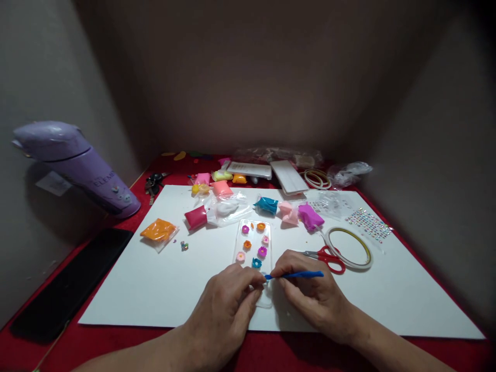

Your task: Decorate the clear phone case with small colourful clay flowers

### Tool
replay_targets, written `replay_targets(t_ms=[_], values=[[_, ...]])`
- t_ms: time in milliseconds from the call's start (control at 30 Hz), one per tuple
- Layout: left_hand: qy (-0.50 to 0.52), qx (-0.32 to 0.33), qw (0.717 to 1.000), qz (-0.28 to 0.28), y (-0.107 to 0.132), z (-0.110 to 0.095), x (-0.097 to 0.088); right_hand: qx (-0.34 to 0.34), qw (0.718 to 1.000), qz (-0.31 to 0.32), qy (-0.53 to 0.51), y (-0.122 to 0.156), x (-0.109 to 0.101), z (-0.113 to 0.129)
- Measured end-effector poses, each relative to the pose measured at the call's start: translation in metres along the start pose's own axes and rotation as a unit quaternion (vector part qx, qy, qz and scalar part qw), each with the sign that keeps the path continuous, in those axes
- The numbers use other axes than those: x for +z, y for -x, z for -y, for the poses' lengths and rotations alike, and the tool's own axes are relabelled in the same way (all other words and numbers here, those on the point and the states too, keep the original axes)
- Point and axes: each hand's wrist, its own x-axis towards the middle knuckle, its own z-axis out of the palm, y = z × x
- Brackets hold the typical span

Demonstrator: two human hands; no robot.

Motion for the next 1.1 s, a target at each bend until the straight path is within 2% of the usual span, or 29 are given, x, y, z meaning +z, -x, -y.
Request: replay_targets(t_ms=[133, 267, 433, 533, 667, 733, 900, 1100], values=[[-0.002, -0.013, 1.000, 0.007, 0.001, 0.001, 0.000, -0.016, 1.000, 0.007, 0.007, -0.001, -0.005, 0.002], [-0.005, 0.001, 1.000, 0.001, 0.001, 0.000, 0.000, -0.022, 1.000, 0.020, 0.006, -0.003, -0.012, 0.005], [-0.003, 0.037, 0.999, 0.001, 0.003, 0.001, 0.003, 0.025, 0.998, 0.049, -0.028, -0.006, -0.018, 0.006], [-0.045, 0.073, 0.996, 0.016, 0.005, 0.004, 0.005, 0.064, 0.995, 0.050, -0.057, -0.006, -0.018, 0.005], [-0.143, 0.181, 0.973, 0.029, 0.004, 0.010, 0.008, 0.094, 0.992, 0.032, -0.075, -0.007, -0.017, 0.006], [-0.196, 0.212, 0.957, 0.025, 0.003, 0.013, 0.009, 0.103, 0.992, 0.027, -0.073, -0.007, -0.017, 0.006], [-0.286, 0.249, 0.925, 0.008, 0.002, 0.013, 0.008, 0.110, 0.993, 0.026, -0.036, -0.005, -0.015, 0.006], [-0.298, 0.262, 0.917, -0.027, 0.006, 0.007, 0.006, 0.070, 0.997, 0.031, 0.012, -0.004, -0.013, 0.006]])
